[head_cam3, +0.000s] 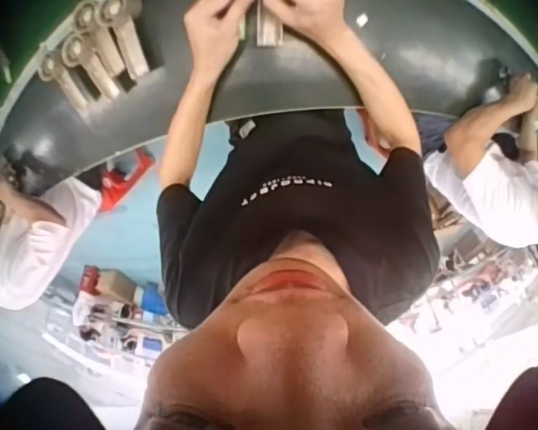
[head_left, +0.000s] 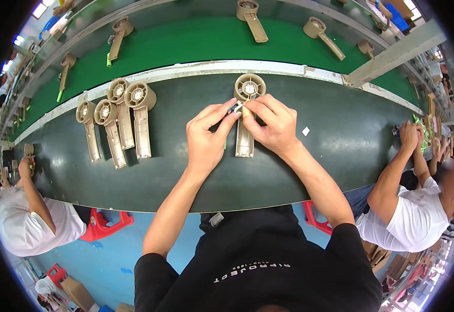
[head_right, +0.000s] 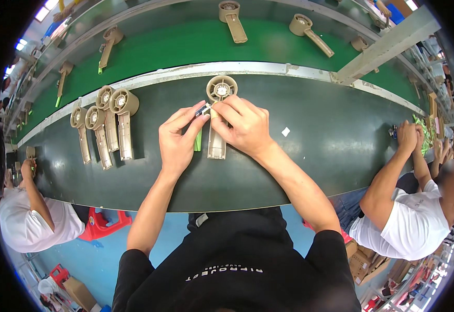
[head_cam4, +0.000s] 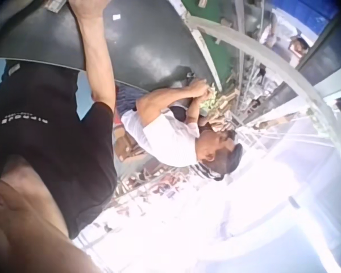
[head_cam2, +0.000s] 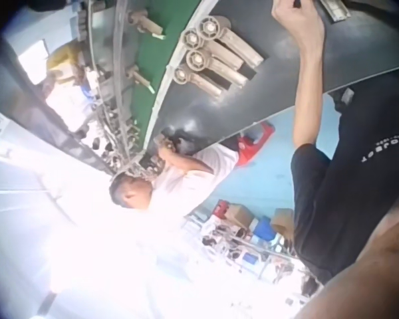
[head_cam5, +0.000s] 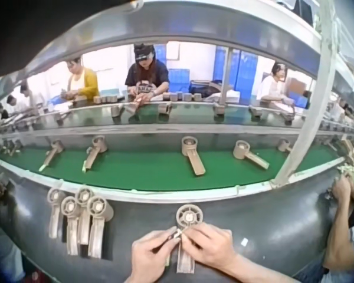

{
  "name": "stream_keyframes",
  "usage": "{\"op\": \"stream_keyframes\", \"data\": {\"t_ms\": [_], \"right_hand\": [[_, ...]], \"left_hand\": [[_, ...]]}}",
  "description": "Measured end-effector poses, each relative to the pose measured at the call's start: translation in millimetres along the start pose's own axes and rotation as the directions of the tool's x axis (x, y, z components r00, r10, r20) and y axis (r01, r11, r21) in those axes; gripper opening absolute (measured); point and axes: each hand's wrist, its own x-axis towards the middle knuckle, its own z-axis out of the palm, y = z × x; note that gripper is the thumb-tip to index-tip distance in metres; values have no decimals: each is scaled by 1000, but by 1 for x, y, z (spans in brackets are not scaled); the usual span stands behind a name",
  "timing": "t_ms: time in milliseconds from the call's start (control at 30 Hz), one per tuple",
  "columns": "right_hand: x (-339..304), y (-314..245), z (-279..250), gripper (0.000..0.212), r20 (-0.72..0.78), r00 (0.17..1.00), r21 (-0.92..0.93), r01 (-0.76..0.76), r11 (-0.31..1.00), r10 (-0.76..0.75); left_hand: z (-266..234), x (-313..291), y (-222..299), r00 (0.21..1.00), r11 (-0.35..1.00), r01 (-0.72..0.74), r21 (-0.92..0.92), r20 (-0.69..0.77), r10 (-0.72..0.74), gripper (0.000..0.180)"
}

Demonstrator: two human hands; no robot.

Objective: The person assembles handheld fans along an assembly line by inserting circuit components and wiring into plastic fan casings by hand and placing the assembled units onto a conveyor belt.

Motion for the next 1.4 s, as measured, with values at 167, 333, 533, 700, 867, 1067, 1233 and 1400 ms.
{"op": "stream_keyframes", "data": {"t_ms": [167, 333, 533, 700, 867, 1067, 1233, 1400], "right_hand": [[0, 2, 1, 12, -25, 1000, 23, 2, 1000, -1], [-2, 1, 1, 9, 32, 993, 92, -115, 989, 112], [-1, 3, -2, 10, 51, 990, 133, -138, 981, 132], [-2, 5, -2, 11, 36, 993, 82, -113, 990, 111], [-3, 8, -1, 13, 62, 997, 58, -40, 998, 37], [-3, 9, 2, 16, 77, 997, 30, 12, 999, -14], [-3, 8, 1, 16, 95, 995, 14, 11, 1000, -12], [-3, 8, 3, 16, 88, 996, 40, -9, 999, 5]], "left_hand": [[3, 0, 0, 999, 999, -43, 31, -13, 44, 25], [5, 0, -1, 981, 962, -186, 200, -8, 191, 27], [4, 2, 1, 948, 895, -311, 320, 37, 316, 29], [9, -2, -2, 961, 916, -263, 304, -3, 277, 29], [7, -1, -3, 966, 926, -248, 286, -1, 259, 29], [2, 4, -2, 960, 918, -279, 283, 53, 275, 29], [0, 7, -2, 941, 888, -337, 313, 103, 321, 32], [-2, 10, -2, 927, 866, -375, 332, 126, 353, 32]]}}
